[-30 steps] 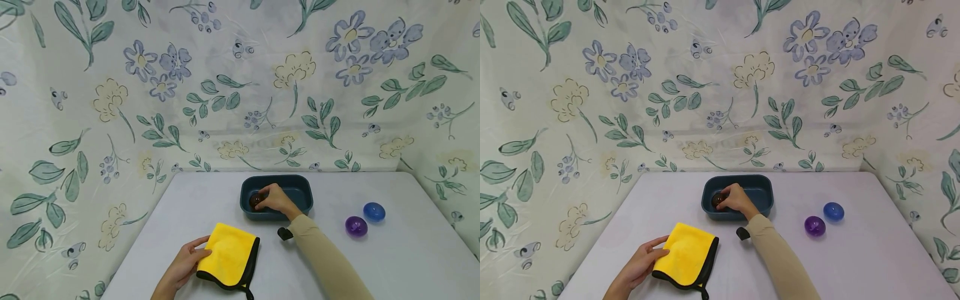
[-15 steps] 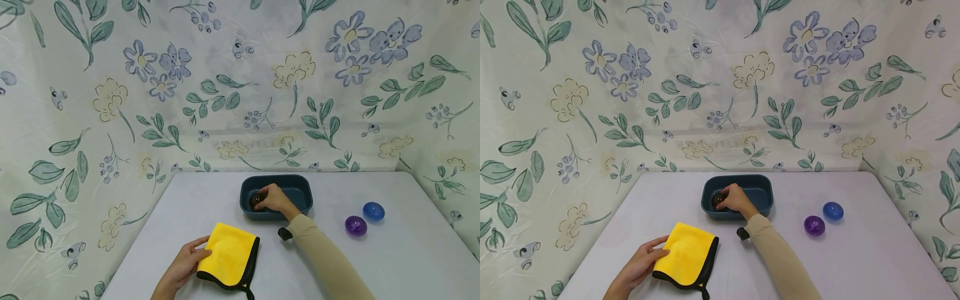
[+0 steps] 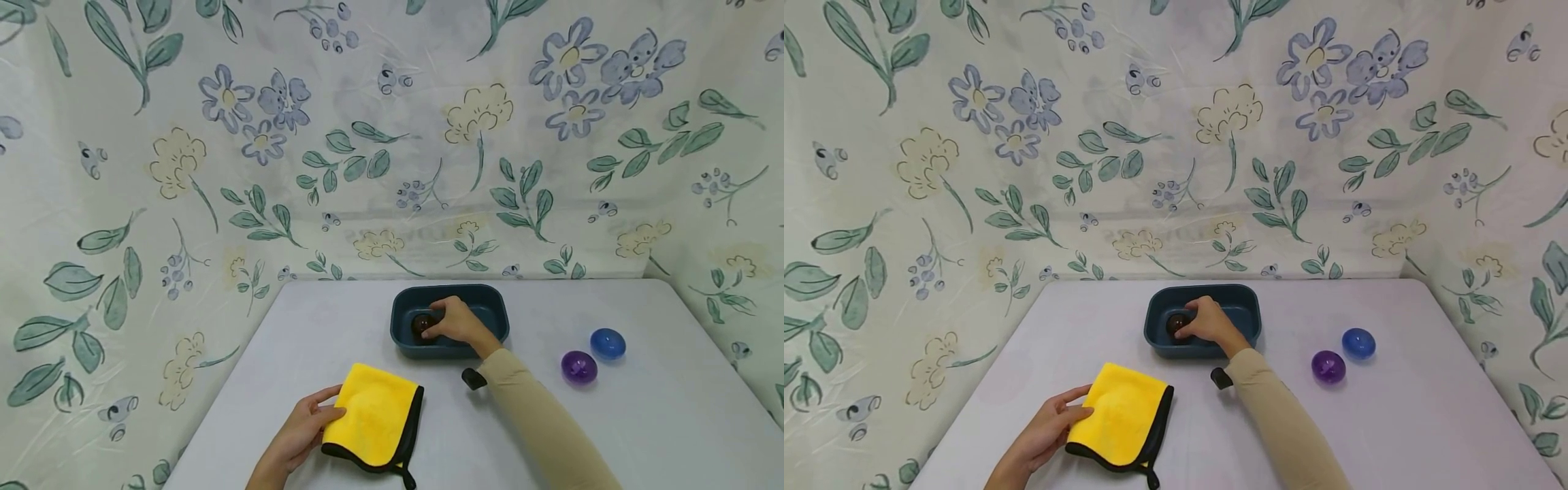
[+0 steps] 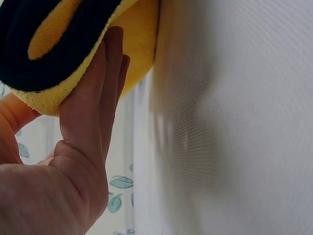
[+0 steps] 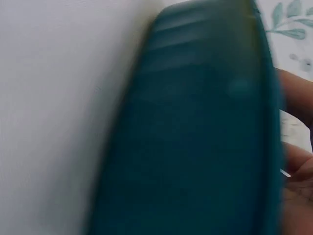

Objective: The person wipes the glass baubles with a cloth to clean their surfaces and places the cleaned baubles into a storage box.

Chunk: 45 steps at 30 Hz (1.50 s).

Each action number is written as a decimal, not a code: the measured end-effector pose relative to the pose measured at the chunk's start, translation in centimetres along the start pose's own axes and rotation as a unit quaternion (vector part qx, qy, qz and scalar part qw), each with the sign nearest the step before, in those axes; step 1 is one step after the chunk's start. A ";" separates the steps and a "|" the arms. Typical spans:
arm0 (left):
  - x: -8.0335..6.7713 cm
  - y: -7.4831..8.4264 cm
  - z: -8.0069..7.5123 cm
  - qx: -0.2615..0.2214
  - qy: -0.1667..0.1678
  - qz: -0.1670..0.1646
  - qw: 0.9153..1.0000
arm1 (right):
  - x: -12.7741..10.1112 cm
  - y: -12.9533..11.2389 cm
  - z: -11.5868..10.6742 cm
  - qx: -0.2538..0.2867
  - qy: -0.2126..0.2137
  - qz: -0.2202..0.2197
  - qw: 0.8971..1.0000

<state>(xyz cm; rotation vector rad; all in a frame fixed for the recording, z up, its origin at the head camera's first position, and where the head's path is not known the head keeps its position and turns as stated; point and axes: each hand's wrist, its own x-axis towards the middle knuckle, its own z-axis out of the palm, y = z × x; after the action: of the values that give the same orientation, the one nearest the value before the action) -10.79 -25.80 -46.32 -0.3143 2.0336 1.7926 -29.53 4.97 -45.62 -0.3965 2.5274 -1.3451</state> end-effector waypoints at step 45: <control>0.4 -0.4 0.3 -0.010 -0.020 -0.002 1.000 | -19.9 13.3 -14.8 0.062 0.162 -0.084 0.981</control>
<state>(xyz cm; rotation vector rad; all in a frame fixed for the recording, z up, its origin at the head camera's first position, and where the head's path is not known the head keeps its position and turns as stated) -10.93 -25.49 -46.94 -0.2855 1.9864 1.8037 -17.71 30.44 -46.84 -0.4007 2.6953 -1.7475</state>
